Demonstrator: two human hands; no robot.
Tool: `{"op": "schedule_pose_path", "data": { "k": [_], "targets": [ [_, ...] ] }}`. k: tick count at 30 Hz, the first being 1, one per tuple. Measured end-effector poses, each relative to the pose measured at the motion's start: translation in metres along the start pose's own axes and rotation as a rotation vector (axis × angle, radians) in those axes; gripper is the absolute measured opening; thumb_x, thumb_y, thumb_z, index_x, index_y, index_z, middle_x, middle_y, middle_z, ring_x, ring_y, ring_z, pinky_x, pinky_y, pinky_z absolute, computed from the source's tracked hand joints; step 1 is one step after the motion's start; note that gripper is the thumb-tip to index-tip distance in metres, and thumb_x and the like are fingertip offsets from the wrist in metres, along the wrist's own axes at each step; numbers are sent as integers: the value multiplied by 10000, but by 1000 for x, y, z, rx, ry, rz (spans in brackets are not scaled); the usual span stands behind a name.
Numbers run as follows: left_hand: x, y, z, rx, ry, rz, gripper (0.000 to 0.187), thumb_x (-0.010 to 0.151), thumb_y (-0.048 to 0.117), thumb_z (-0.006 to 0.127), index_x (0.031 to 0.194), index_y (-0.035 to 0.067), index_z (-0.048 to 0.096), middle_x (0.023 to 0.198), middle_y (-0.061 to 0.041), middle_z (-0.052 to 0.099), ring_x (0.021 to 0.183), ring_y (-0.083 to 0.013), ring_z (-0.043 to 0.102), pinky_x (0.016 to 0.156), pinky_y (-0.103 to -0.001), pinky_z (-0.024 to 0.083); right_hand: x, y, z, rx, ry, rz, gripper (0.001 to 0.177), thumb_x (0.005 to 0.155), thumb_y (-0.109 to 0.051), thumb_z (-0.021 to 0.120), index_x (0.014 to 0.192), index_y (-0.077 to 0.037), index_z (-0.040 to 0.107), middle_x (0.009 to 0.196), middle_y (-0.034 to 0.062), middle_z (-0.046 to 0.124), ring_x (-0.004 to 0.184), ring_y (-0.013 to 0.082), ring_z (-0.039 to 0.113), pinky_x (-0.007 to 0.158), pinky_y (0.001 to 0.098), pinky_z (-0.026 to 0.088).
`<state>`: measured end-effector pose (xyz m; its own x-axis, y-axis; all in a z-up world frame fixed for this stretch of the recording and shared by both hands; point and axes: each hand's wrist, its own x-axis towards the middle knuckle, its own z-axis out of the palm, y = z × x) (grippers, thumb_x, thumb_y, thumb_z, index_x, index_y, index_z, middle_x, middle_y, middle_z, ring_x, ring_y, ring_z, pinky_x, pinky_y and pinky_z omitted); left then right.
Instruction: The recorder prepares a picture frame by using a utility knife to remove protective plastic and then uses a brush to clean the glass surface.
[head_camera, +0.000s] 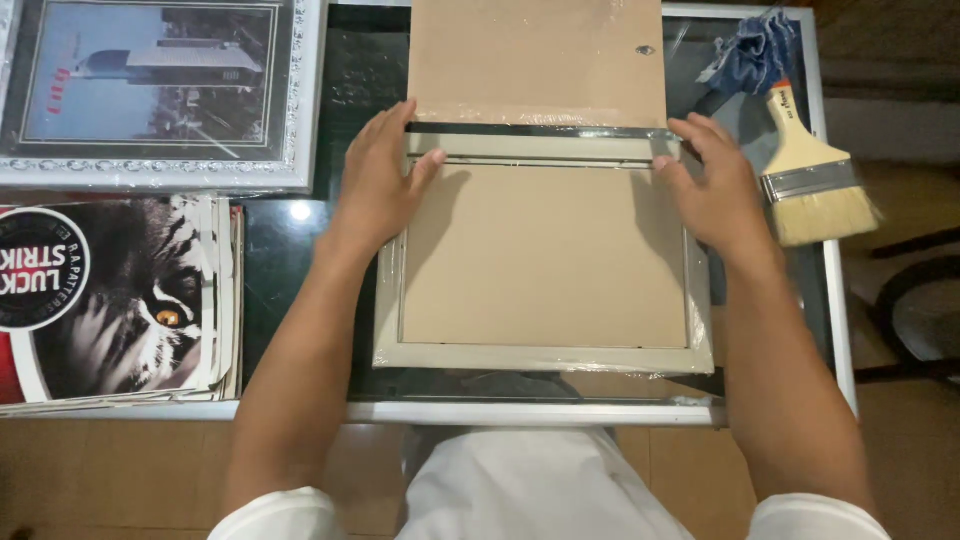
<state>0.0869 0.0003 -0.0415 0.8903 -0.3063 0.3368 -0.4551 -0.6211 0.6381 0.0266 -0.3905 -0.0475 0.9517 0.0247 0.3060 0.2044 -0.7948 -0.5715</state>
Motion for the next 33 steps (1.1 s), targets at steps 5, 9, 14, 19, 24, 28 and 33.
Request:
{"op": "schedule_pose_path", "data": {
  "k": [5, 9, 14, 19, 24, 28, 33],
  "targets": [
    [-5, -32, 19, 82, 51, -7, 390, 980, 202, 728, 1343, 74, 659, 1291, -121, 648, 1247, -380, 568, 1018, -548, 418, -1, 11, 5, -46, -65, 44, 413, 992, -190, 745, 1368, -29, 682, 1357, 209, 624, 1304, 411, 569, 1098, 486, 421],
    [-6, -29, 21, 54, 90, -33, 405, 927, 175, 764, 1318, 145, 662, 1242, -49, 646, 1209, -325, 576, 977, -503, 429, -2, 7, 1, -82, -77, 27, 373, 1014, -179, 726, 1352, -22, 696, 1313, 210, 648, 1286, 402, 589, 1086, 480, 435],
    [-6, -17, 12, -27, 16, -62, 723, 803, 217, 903, 1426, 66, 568, 1257, -131, 608, 1241, -387, 518, 1022, -541, 372, -6, 11, -8, -4, 6, 21, 396, 1009, -73, 704, 1388, 35, 660, 1319, 267, 626, 1276, 441, 573, 1070, 520, 440],
    [1, -11, 10, 99, -91, -138, 865, 779, 212, 899, 1490, 26, 444, 1291, -131, 580, 1214, -318, 496, 1056, -491, 333, -2, -67, -51, 508, 48, 503, 283, 1061, -40, 528, 1330, 13, 598, 1128, 109, 656, 1012, 135, 658, 897, 229, 600],
    [1, -12, 8, 54, -90, -105, 880, 764, 176, 899, 1490, 6, 433, 1311, -153, 584, 1223, -339, 493, 1057, -503, 322, 2, -89, -56, 687, -156, 781, 368, 1030, -95, 477, 1379, -12, 557, 1154, 145, 604, 1169, 202, 609, 957, 367, 539],
    [1, -7, 8, 69, -94, -133, 865, 775, 187, 890, 1491, 7, 439, 1325, -149, 586, 1237, -338, 491, 1066, -509, 317, -1, -73, -58, 786, -166, 756, 357, 1031, -103, 448, 1361, -7, 542, 1138, 168, 560, 1191, 257, 573, 982, 458, 513],
    [-2, -7, 16, 103, 48, -114, 504, 952, 119, 677, 1414, 11, 505, 1243, -120, 633, 1166, -288, 538, 1025, -444, 358, -8, -47, -63, 1038, 12, 698, 341, 1010, -195, 547, 1317, -68, 622, 1060, 98, 631, 1010, 235, 648, 849, 475, 563]
  ]
}}
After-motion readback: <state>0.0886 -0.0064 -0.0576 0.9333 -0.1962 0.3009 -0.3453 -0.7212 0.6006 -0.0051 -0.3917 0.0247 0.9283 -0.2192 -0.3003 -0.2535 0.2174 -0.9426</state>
